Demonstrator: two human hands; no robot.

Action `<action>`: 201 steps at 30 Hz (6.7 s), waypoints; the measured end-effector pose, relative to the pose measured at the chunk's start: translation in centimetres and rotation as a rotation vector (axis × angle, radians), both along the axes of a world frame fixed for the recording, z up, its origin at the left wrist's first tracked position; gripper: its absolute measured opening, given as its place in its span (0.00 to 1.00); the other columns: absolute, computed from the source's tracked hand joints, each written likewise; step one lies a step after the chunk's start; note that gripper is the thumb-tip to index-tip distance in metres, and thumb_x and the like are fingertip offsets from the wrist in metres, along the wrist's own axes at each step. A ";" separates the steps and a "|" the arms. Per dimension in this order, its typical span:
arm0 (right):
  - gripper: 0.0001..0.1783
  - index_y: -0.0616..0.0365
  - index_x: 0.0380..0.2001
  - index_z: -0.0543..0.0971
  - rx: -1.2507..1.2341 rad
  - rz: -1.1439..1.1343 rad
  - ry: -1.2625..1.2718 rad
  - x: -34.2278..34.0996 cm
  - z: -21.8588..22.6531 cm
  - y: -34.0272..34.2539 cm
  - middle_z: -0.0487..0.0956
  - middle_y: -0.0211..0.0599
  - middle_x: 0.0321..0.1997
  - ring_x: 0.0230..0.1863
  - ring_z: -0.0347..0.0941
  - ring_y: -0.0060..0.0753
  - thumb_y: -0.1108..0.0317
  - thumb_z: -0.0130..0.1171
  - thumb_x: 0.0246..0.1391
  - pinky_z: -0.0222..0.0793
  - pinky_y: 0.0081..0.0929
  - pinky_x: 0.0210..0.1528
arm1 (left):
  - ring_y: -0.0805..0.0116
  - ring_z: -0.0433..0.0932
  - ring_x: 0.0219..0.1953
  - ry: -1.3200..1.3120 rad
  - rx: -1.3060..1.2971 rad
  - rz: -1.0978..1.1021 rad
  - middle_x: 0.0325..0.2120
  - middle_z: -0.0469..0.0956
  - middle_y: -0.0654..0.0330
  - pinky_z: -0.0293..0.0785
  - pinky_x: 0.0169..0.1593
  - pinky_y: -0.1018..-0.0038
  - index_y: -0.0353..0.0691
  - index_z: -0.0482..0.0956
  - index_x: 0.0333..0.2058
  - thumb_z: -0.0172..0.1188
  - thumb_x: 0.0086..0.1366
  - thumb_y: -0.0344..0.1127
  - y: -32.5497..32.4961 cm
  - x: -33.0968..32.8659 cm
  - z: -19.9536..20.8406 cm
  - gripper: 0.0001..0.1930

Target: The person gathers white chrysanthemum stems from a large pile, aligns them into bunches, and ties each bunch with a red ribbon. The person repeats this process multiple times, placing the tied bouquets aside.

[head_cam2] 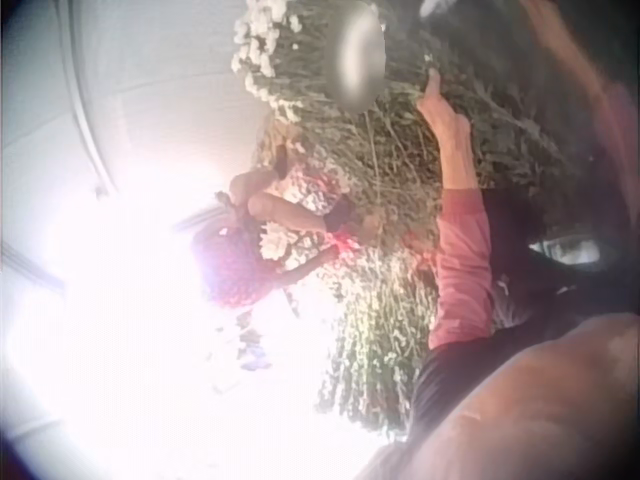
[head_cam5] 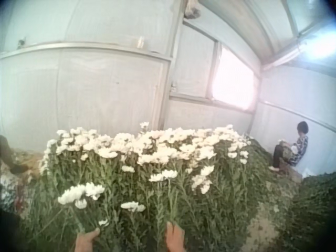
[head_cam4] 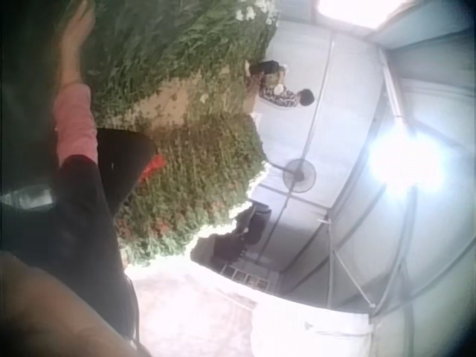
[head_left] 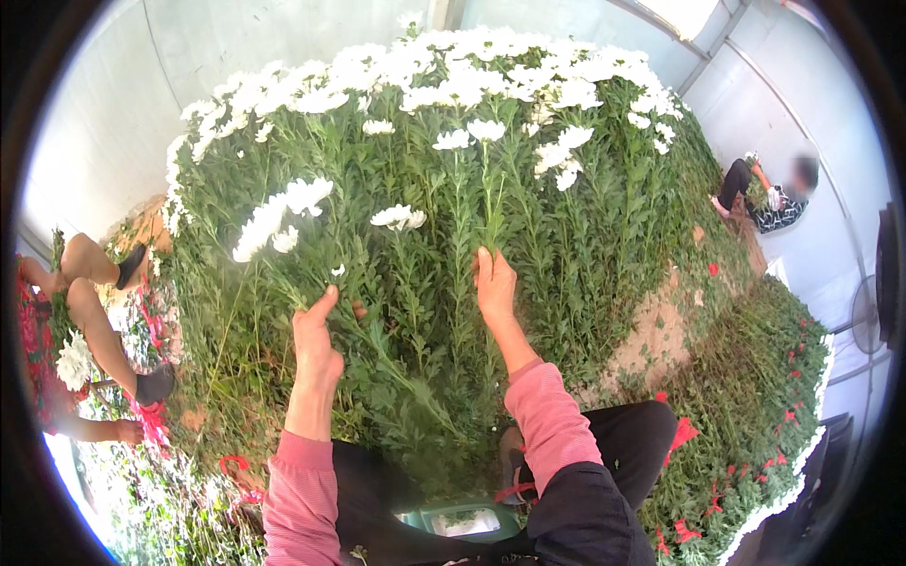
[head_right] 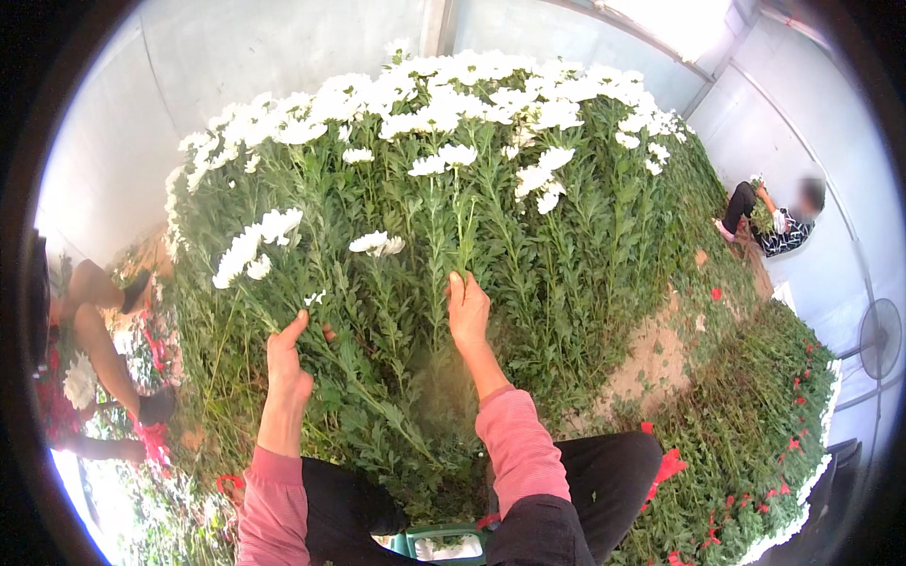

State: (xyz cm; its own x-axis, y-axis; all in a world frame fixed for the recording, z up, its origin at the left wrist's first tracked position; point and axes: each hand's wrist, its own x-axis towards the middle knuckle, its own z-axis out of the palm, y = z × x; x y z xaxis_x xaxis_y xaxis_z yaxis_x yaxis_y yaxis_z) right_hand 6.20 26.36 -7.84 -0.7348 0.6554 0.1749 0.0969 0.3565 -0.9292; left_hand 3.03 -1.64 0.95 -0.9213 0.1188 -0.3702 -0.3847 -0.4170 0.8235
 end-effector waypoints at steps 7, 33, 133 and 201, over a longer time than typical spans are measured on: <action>0.20 0.67 0.46 0.79 0.020 0.039 -0.037 1.4 0.6 -2.0 0.79 0.39 0.28 0.27 0.73 0.30 0.57 0.56 0.66 0.70 0.30 0.33 | 0.59 0.83 0.31 -0.014 0.019 0.011 0.31 0.83 0.50 0.81 0.35 0.62 0.29 0.78 0.43 0.60 0.67 0.38 -0.7 -0.4 -0.6 0.15; 0.21 0.64 0.57 0.70 0.713 -0.436 -0.231 2.4 -0.3 13.8 0.71 0.54 0.59 0.59 0.67 0.53 0.62 0.51 0.66 0.65 0.49 0.61 | 0.64 0.78 0.44 0.000 -0.126 0.116 0.42 0.77 0.56 0.77 0.50 0.61 0.38 0.66 0.48 0.71 0.54 0.27 1.0 0.4 -0.1 0.26; 0.13 0.57 0.46 0.75 0.537 0.303 -0.333 7.9 -9.5 -15.5 0.76 0.43 0.44 0.48 0.70 0.50 0.62 0.58 0.62 0.72 0.46 0.45 | 0.63 0.78 0.47 -0.169 -0.315 0.211 0.46 0.76 0.49 0.76 0.52 0.62 0.30 0.66 0.51 0.73 0.55 0.31 -8.5 3.2 2.7 0.29; 0.25 0.65 0.57 0.72 0.521 0.478 0.071 10.1 8.7 -16.9 0.71 0.47 0.41 0.41 0.73 0.48 0.82 0.56 0.53 0.74 0.36 0.40 | 0.65 0.80 0.43 0.067 0.185 -0.191 0.35 0.82 0.56 0.78 0.48 0.62 0.32 0.78 0.44 0.73 0.51 0.30 -4.3 3.7 -0.4 0.21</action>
State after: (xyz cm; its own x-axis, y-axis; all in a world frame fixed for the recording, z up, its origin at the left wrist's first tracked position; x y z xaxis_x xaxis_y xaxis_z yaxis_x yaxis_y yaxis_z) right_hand 16.34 9.49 0.84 -0.8963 0.0823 0.4358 -0.2351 0.7450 -0.6243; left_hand 6.76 -5.90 0.57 -0.8976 0.3524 -0.2649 -0.4178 -0.4881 0.7663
